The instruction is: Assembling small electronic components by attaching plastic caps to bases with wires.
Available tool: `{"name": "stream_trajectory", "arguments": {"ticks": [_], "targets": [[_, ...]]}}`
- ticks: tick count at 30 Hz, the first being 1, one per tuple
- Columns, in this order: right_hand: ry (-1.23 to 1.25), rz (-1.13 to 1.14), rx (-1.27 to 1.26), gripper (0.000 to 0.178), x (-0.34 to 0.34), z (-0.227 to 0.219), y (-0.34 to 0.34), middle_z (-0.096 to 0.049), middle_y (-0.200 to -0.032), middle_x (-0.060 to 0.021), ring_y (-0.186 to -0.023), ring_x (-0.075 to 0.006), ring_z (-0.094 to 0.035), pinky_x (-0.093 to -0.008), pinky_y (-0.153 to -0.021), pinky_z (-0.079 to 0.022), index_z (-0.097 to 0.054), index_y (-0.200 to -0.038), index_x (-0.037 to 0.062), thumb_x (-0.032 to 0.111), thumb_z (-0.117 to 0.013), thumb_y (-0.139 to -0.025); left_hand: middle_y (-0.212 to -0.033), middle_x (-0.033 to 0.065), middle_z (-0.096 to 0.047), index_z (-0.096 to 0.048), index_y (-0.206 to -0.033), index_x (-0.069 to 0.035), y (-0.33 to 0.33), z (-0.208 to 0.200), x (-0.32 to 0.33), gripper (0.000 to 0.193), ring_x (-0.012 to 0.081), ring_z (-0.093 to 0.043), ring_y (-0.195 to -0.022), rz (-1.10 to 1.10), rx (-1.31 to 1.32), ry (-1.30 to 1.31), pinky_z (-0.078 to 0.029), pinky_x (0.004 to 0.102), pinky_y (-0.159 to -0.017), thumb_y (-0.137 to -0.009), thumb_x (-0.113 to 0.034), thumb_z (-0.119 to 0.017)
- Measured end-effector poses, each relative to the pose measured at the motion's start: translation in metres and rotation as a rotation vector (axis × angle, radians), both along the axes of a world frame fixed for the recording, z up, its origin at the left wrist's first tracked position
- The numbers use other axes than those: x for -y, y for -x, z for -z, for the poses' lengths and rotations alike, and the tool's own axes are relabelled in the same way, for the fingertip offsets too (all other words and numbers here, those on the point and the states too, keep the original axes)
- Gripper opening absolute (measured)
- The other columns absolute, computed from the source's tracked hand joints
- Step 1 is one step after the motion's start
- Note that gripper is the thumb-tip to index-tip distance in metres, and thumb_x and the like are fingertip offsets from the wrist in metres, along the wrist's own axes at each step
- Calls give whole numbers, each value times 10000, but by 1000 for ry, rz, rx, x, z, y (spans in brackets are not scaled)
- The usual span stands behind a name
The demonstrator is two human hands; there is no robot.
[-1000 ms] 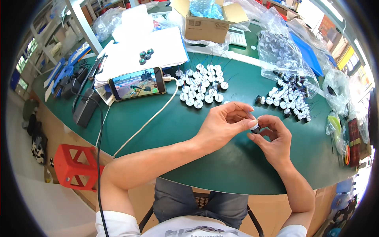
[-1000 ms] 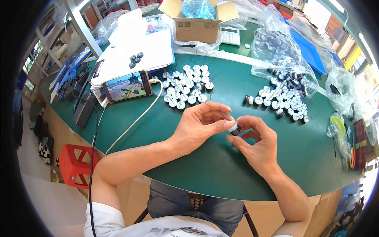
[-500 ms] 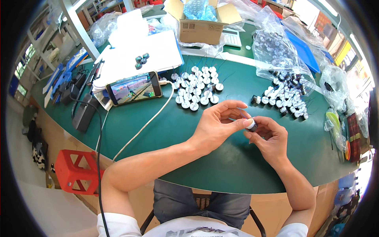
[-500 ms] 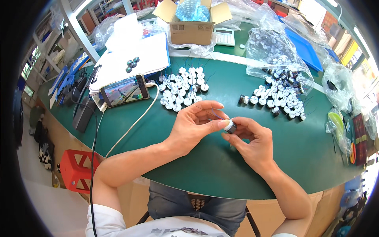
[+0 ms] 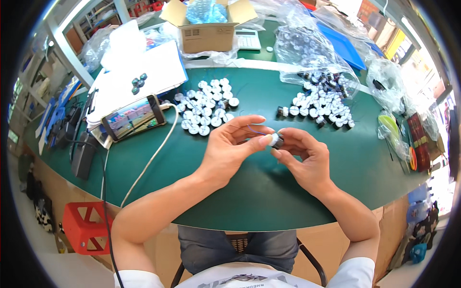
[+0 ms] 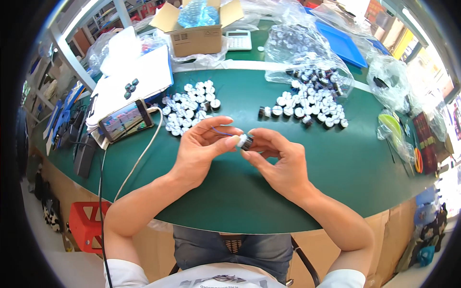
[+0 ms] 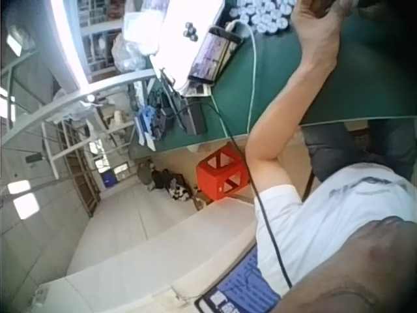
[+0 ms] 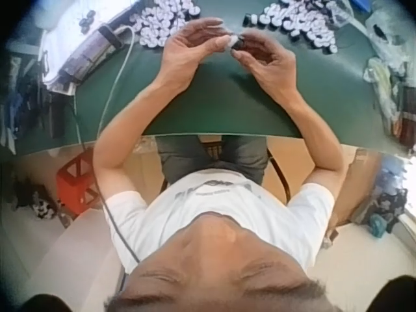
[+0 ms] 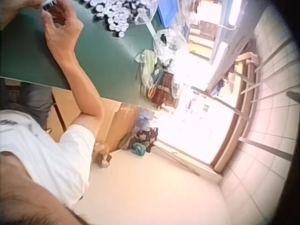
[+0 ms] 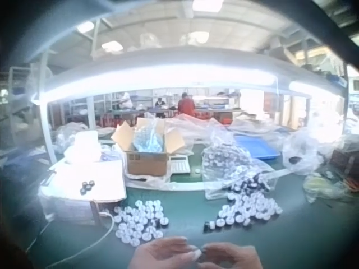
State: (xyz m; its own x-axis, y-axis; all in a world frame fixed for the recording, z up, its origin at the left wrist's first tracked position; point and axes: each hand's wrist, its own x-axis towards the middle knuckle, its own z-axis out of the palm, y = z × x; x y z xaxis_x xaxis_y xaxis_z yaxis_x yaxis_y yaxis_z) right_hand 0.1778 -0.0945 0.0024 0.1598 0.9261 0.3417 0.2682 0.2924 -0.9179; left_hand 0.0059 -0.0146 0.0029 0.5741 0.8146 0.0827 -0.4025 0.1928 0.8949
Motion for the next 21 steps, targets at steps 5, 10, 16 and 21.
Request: {"name": "stream_trajectory", "arguments": {"ticks": [5, 10, 16, 21], "targets": [[-164, -17, 113, 325, 1, -1, -4, -709, -904, -109, -797, -154, -694, -271, -683, -573, -616, -1100, -18, -17, -722, -794, -1020, 117, -680, -599, -1144, -30, -3, 1, 2, 341, 170, -651, -951, 7, 3, -1, -532, 320, -855, -822, 0, -709], [-218, 13, 220, 311, 0, -3, -4, -707, -909, -107, -775, -162, -694, -270, -656, -573, -647, -1078, -7, -25, -728, -778, -1012, 120, -683, -605, -1124, -33, -2, 2, 2, 327, 178, -654, -951, -20, -15, -5, -533, 322, -855, -817, 7, -711], [-306, 45, 332, 308, 1, -5, -6, -703, -914, -122, -737, -176, -693, -267, -623, -567, -660, -1059, -9, -26, -737, -762, -995, 122, -687, -611, -1087, -24, -2, 0, 5, 296, 186, -658, -964, -25, -13, -40, -534, 316, -849, -812, 26, -708], [-357, 60, 403, 313, 0, -4, -6, -702, -904, -127, -699, -187, -692, -264, -608, -560, -662, -1048, -10, -25, -744, -747, -991, 115, -692, -622, -1054, -15, 0, 1, 7, 249, 146, -654, -934, -51, -52, -102, -532, 276, -844, -822, -2, -713]]}}
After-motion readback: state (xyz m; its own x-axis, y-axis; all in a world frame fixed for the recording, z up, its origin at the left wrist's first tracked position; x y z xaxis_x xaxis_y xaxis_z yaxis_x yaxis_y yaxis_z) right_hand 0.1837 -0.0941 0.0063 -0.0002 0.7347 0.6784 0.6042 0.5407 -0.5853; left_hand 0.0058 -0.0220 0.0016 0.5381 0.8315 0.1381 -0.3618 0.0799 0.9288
